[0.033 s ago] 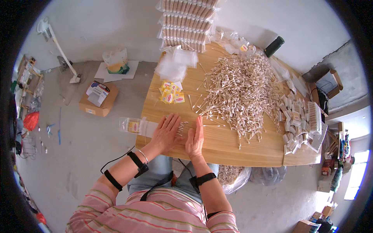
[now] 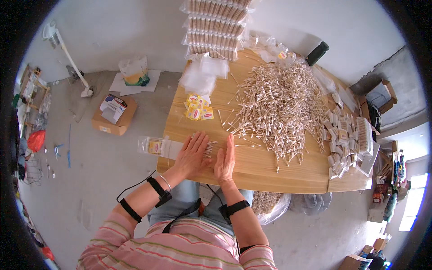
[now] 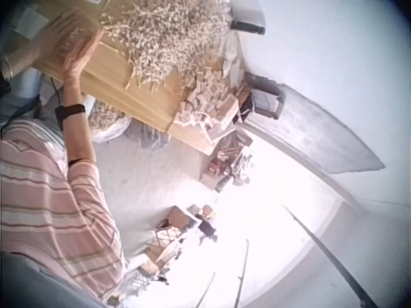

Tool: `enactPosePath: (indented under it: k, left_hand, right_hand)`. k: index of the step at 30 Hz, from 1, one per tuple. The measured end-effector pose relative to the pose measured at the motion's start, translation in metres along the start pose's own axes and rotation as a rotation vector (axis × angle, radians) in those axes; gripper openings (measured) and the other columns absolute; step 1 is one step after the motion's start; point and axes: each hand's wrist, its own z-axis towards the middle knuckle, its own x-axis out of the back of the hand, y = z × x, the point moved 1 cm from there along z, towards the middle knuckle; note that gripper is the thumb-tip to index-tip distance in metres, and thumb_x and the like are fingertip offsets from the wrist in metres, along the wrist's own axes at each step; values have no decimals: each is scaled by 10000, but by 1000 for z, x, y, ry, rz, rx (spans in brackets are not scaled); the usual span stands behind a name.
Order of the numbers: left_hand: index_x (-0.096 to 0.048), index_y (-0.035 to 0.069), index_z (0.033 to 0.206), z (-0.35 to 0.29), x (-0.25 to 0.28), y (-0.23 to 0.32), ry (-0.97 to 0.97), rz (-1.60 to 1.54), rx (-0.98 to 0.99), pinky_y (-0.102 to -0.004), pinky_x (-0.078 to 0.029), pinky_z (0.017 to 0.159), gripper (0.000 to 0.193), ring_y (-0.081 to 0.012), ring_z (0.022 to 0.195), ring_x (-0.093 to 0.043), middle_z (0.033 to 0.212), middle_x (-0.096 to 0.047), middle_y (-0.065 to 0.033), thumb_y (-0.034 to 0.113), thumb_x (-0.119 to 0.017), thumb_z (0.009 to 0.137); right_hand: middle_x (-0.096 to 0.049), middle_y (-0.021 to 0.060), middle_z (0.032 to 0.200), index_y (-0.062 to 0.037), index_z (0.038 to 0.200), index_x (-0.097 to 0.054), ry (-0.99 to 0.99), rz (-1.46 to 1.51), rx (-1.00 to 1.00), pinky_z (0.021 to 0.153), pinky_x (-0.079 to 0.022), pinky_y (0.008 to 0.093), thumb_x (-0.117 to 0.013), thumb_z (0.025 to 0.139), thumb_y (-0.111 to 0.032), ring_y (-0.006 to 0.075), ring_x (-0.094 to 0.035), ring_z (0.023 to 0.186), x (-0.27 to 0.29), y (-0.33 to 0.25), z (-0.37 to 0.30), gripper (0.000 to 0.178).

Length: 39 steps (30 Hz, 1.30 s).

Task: Packaging cotton swabs into small plastic bags.

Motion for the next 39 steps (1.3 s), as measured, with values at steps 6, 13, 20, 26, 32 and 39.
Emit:
enactPosePath:
  k: [6, 13, 20, 26, 32, 39]
  left_hand:
    - [-249, -28, 1459, 0, 2, -15, 392, -634, 193, -420, -209, 1147, 694, -334, 1418, -239, 1500, -287, -232, 454, -410, 985]
    - [-224, -21, 1474, -3, -5, -29, 401, -1306, 303, -372, -192, 1151, 762, -273, 1418, -248, 1518, -275, -188, 561, -301, 987]
    - [-218, -18, 1475, -3, -6, -30, 469, -1540, 304, -376, -146, 1173, 766, -246, 1433, -199, 1536, -228, -157, 562, -314, 983]
    - [-209, -29, 1472, -2, -5, -31, 492, -1535, 251, -378, -148, 1173, 767, -251, 1435, -190, 1533, -227, -168, 555, -308, 986]
    - [-197, -24, 1479, -3, -4, -26, 390, -1444, 239, -370, -154, 1167, 790, -255, 1429, -208, 1529, -241, -181, 577, -307, 977]
    - [-228, -44, 1464, -3, 0, -22, 432, -1462, 265, -369, -180, 1153, 799, -266, 1411, -244, 1510, -275, -204, 587, -286, 978]
  right_hand:
    - [-274, 250, 1506, 47, 1435, -292, 60, 114, -67, 1150, -205, 407, -365, 1019, -253, 366, -245, 1414, -25, -9, 14, 519]
    - [-285, 248, 1502, 48, 1432, -300, -24, 252, -64, 1154, -187, 415, -328, 1029, -351, 369, -218, 1424, -51, -16, 19, 568]
    - [-470, 221, 1338, -5, 1330, -451, -364, -215, 78, 1104, -288, 449, -426, 997, -187, 363, -429, 1238, -46, -15, 34, 381]
    - [-500, 196, 1323, -12, 1340, -467, -104, 61, -23, 1105, -272, 394, -376, 1024, -311, 299, -449, 1234, -40, -9, 22, 444]
    - [-370, 220, 1462, 20, 1408, -367, -67, 299, -79, 1138, -226, 398, -336, 1021, -432, 322, -282, 1403, -44, -8, 22, 596]
    - [-259, 230, 1514, 36, 1432, -306, -112, 17, 88, 1159, -173, 431, -367, 999, -458, 343, -197, 1433, -29, -6, 21, 660]
